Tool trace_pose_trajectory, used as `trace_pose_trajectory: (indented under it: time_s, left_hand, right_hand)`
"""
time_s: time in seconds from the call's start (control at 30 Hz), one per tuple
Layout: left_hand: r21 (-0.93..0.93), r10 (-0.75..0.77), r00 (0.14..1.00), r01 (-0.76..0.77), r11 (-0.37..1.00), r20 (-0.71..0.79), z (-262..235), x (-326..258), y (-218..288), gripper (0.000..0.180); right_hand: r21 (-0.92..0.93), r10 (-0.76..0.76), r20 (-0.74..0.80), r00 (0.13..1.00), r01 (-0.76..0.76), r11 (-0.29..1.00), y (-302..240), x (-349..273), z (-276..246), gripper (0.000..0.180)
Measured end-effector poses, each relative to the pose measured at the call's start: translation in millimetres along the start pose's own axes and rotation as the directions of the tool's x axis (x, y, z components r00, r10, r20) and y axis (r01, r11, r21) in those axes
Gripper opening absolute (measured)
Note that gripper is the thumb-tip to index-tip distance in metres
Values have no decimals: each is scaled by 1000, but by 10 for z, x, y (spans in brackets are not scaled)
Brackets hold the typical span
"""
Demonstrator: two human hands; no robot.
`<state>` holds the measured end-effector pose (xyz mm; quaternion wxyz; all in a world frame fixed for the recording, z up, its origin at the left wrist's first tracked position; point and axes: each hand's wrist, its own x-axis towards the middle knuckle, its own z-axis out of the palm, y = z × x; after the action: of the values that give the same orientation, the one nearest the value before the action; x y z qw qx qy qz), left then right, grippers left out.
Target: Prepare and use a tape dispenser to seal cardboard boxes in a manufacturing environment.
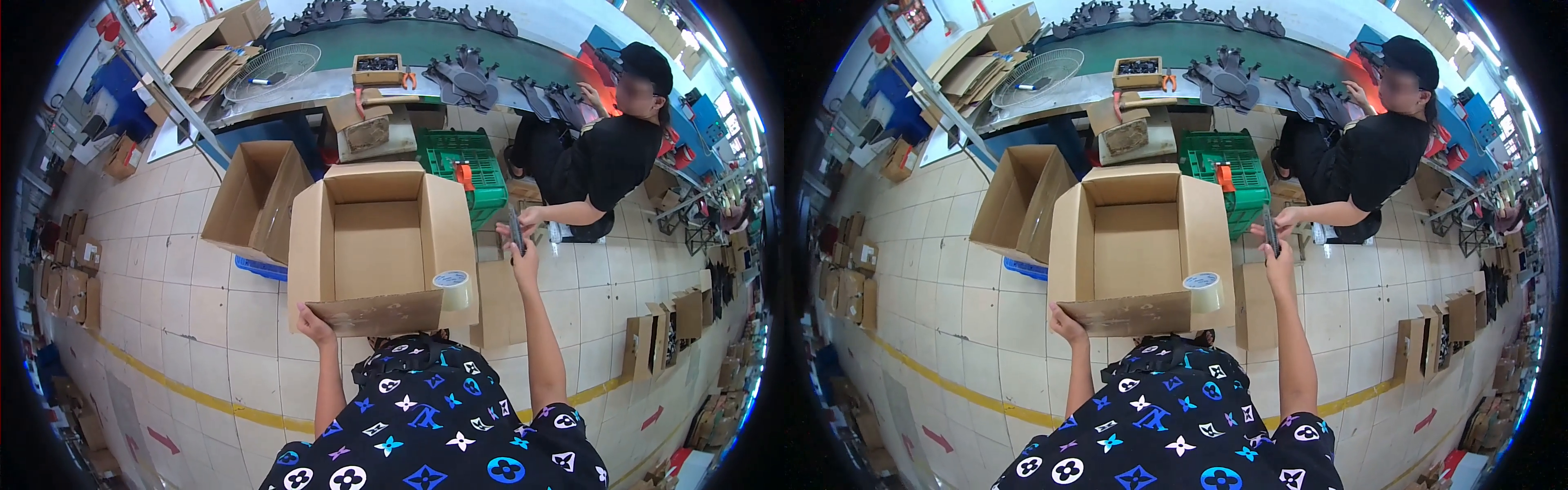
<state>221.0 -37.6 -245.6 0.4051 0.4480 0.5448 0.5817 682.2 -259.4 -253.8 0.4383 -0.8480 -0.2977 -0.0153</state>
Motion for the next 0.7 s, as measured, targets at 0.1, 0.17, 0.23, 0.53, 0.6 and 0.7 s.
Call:
trace_pose_trajectory:
  time_s: [0.1, 0.17, 0.23, 0.53, 0.6, 0.7]
  left_hand:
    - [-3, 2, 1000, -2, 1000, 24, -7, 4, -29, 56]
    - [-7, 10, 1000, -10, 1000, -12, -53, 5, -72, 56]
    - [-14, 8, 999, -8, 1000, -35, -55, 0, -57, 56]
    - [-6, 34, 999, -35, 999, -34, 5, -30, 108, 54]
    - [-34, -4, 1000, 5, 999, 8, 17, -20, 83, 55]
    - [32, -45, 999, 45, 998, -8, 32, 1, 97, 57]
  right_hand:
    - [-15, 13, -109, 994, -15, 1000, 9, 43, 34, 31]
    - [216, 165, -83, 983, -144, 966, -221, 73, 64, 32]
    - [206, 175, -100, 979, -152, 967, -391, 98, 38, 34]
    - [131, 91, -163, 982, -70, 989, -878, -255, 29, 65]
    - [153, -353, 307, 884, 320, 935, -1026, -577, 39, 71]
    - [335, -545, 529, 650, 431, 838, -1368, -861, -92, 67]
